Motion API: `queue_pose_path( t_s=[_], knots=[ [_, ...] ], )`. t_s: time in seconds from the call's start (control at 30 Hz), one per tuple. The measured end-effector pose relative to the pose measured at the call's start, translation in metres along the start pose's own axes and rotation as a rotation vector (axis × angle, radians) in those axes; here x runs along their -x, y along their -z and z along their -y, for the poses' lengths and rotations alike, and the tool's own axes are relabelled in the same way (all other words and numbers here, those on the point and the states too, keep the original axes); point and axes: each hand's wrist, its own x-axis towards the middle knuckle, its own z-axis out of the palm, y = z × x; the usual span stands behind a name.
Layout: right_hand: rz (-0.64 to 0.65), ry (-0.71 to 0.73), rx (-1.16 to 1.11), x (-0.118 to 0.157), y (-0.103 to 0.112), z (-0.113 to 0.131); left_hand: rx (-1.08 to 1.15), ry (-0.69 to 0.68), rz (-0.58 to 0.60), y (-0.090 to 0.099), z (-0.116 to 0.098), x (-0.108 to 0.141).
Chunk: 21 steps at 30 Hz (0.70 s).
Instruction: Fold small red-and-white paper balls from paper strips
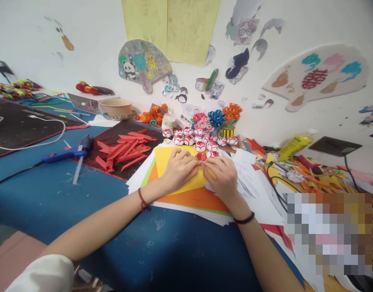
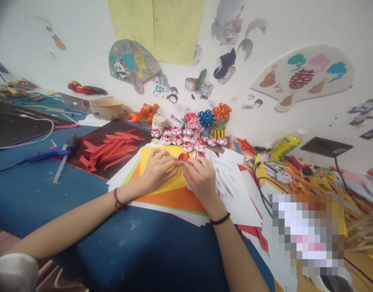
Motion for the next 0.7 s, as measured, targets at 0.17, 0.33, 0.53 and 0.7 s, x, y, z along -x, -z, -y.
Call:
queue_pose_path(
  t_s=[0.17,0.33,0.53,0.7],
  knots=[
    [0.064,-0.034,-0.039,0.0,-0.002,-0.002,0.003,-0.095,0.035,-0.008,0.01,0.008],
    [0.169,0.011,-0.135,0.001,-0.001,-0.004,0.016,-0.246,0.138,-0.001,0.015,0.005],
    [0.271,0.039,-0.227,0.004,-0.003,-0.005,-0.038,-0.392,0.214,0.002,0.016,0.001],
    [0.302,0.04,-0.278,0.004,-0.002,-0.006,-0.017,-0.374,0.233,-0.001,0.014,0.002]
  ],
)
